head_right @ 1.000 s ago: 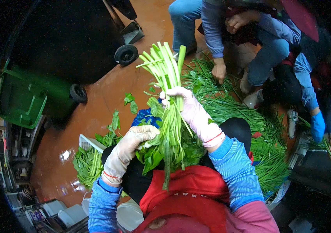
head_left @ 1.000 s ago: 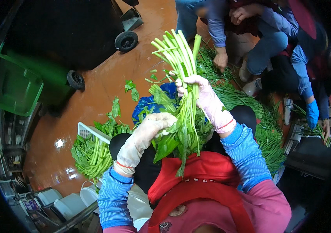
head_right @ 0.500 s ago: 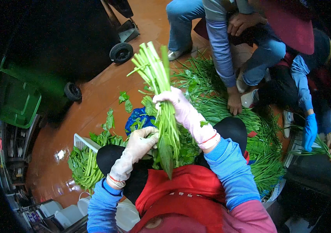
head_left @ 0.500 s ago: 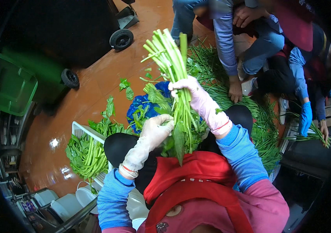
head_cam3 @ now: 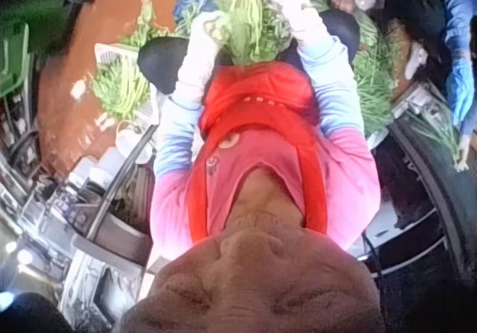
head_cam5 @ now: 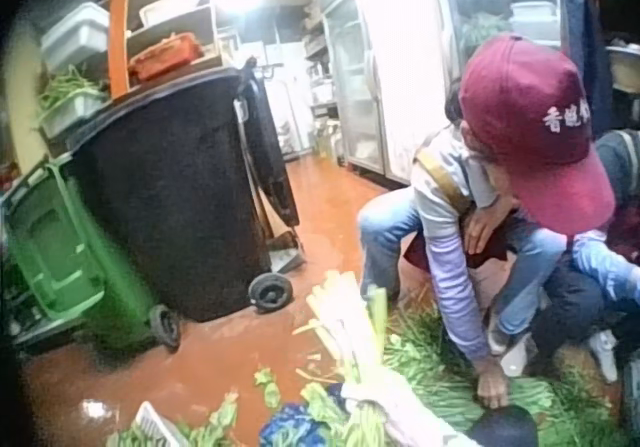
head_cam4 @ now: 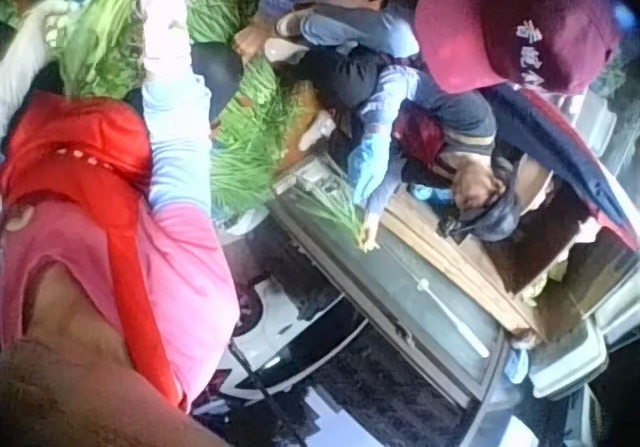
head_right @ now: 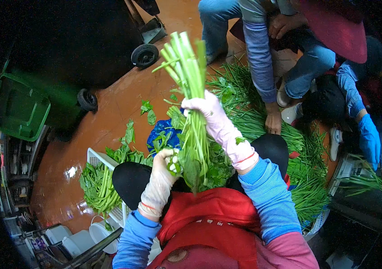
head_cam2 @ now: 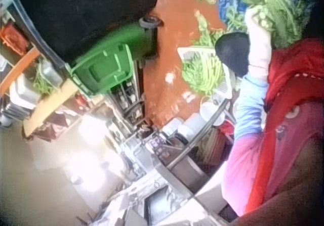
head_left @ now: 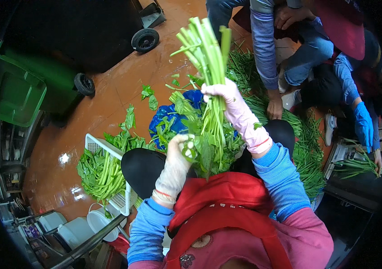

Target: The person sits on the floor and sorts leafy green vegetables by hand, removing unwanted leaves and stems, then placing the cleaned bunches into a white basket. Other workers are visible nearby performing similar tasks.

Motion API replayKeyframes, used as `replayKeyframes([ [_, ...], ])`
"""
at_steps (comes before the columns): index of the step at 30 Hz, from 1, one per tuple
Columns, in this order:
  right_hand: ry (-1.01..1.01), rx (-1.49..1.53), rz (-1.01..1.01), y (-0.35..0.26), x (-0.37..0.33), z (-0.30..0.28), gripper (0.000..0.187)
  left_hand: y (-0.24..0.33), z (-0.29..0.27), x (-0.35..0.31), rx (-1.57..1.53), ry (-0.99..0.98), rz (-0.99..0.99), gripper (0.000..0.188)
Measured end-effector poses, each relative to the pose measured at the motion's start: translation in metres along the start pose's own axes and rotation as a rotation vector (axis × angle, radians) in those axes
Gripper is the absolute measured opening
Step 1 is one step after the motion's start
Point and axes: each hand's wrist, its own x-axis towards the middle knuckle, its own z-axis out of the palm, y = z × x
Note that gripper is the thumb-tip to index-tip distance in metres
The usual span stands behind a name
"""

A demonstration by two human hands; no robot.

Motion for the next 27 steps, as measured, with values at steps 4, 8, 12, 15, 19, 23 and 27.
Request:
replayKeyframes([
  [4, -0.084, 0.222, 0.004, -0.004, 0.008, -0.021, 0.035, -0.01, 0.002, -0.045, 0.434, -0.17, 0.144, 0.02],
  [8, -0.026, 0.336, 0.061, 0.003, 0.012, -0.032, 0.023, -0.013, 0.006, -0.081, 1.398, -0.17, 0.625, 0.032],
  [12, -0.093, 0.473, 0.073, -0.004, 0.011, -0.036, 0.036, 0.005, 0.015, -0.11, 1.542, -0.01, 0.879, 0.028],
  [15, -0.136, 0.539, 0.023, -0.008, 0.008, -0.031, 0.05, 0.017, 0.013, -0.116, 1.138, 0.027, 0.905, 0.024],
  [19, -0.198, 0.573, 0.024, -0.01, 0.008, -0.021, 0.056, 0.032, 0.024, -0.103, 1.334, 0.107, 1.239, 0.017],
  [23, -0.208, 0.613, 0.035, -0.007, 0.01, -0.024, 0.055, 0.033, 0.029, -0.089, 1.399, 0.144, 1.346, 0.018],
  [27, -0.193, 0.653, 0.019, -0.009, 0.01, -0.025, 0.052, 0.032, 0.029, -0.1, 1.077, 0.141, 0.88, 0.015],
])
